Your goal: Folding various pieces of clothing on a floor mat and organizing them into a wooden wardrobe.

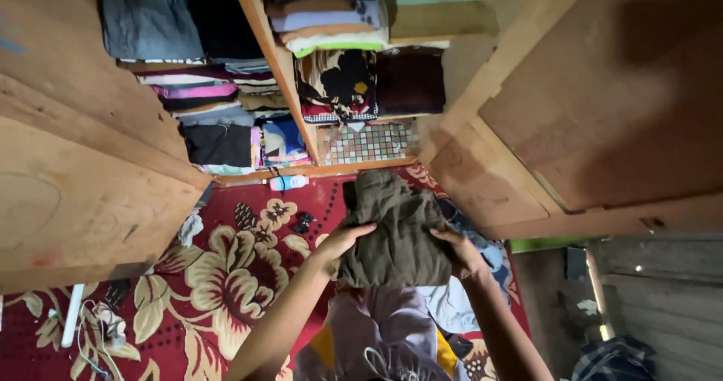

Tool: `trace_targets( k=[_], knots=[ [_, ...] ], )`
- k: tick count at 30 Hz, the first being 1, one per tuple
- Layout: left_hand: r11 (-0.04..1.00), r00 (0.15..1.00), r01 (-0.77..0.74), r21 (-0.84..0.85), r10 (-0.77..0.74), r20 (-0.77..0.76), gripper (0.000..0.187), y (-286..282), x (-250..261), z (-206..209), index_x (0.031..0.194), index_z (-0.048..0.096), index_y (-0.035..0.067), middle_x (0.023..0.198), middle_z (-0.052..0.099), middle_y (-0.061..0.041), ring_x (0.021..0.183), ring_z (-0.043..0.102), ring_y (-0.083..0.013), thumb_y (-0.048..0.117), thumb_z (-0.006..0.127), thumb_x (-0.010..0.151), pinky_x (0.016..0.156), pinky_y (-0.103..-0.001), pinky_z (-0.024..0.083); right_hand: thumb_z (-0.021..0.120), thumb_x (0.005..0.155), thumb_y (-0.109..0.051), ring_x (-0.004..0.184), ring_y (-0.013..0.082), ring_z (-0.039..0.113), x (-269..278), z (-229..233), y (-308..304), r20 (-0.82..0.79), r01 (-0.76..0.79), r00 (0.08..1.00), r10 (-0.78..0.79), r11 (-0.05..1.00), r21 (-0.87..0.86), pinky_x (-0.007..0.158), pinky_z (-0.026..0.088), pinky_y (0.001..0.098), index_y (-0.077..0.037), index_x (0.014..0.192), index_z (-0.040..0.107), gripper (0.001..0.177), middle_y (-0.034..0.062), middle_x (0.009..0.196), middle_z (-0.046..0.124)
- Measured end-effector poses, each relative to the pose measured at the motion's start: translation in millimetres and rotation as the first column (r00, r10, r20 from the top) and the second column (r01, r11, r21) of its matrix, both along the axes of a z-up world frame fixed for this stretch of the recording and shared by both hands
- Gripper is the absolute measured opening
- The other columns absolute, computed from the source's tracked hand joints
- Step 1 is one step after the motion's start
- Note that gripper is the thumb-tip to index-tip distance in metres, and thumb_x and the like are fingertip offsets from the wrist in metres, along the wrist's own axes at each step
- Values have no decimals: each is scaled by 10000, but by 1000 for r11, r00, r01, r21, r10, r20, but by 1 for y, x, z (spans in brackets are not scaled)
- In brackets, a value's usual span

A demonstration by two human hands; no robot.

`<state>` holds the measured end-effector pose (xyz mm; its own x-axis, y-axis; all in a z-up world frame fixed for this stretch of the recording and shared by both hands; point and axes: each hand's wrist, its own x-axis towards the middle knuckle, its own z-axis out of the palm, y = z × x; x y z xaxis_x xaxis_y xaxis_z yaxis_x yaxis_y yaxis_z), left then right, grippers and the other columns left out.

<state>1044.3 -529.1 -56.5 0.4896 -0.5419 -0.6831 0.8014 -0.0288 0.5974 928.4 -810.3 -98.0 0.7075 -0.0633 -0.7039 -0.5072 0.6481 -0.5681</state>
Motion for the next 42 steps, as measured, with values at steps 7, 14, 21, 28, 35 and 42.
trace_targets(
  k=[7, 14, 21, 28, 35, 42],
  knots=[
    [994, 999, -52, -100, 52, -7, 598, 7, 86, -18, 1411, 566, -41, 1327, 704, -143, 1136, 718, -254, 225, 729, 901, 992, -359, 576, 631, 843, -2, 1160, 241, 662, 136, 92, 5, 290, -137, 940, 181, 977, -166, 1014, 510, 360, -41, 1349, 641, 508, 98, 1286, 703],
    [864, 865, -493, -105, 500, 50, 538, 38, 137, 64, 1360, 575, -15, 1261, 713, -155, 1083, 720, -289, 90, 720, 853, 952, -404, 591, 649, 964, -183, 1221, 271, 621, 396, 112, -21, 419, -262, 841, 343, 935, -240, 952, 531, 408, -58, 1384, 588, 443, 104, 1344, 672],
    [704, 700, -704, -93, 710, 79, 471, 40, 134, 75, 1325, 613, -35, 1210, 734, -156, 1052, 715, -273, 48, 687, 868, 926, -387, 570, 818, 711, -470, 1179, 270, 610, 564, 150, 13, 132, -374, 894, 428, 875, -306, 861, 549, 495, -173, 1395, 546, 794, 60, 1390, 596],
    [621, 619, -775, -121, 783, 51, 481, 48, 132, 86, 1327, 613, -42, 1212, 731, -161, 1063, 711, -271, 17, 672, 854, 938, -387, 566, 838, 745, -506, 982, 206, 654, 576, 192, 48, 7, -428, 888, 460, 832, -353, 748, 423, 395, -151, 1148, 717, 551, 9, 1096, 752],
    [747, 725, -653, -125, 664, 182, 590, 52, 181, 144, 1385, 578, 11, 1290, 704, -119, 1146, 683, -252, 6, 724, 814, 978, -381, 547, 815, 749, -158, 955, 265, 740, 574, 205, 49, 402, -329, 868, 290, 944, 31, 914, 625, 437, -76, 1005, 708, 289, 81, 1003, 749],
    [934, 822, -358, -13, 321, 469, 742, 32, 301, 197, 1483, 447, 81, 1399, 649, -73, 1310, 591, -218, 100, 784, 822, 1094, -353, 458, 821, 840, -28, 1404, 292, 540, 399, 273, -57, 572, 622, 503, 648, 189, -760, 1268, 391, 428, -49, 1396, 572, 609, 148, 1435, 577]
  ],
)
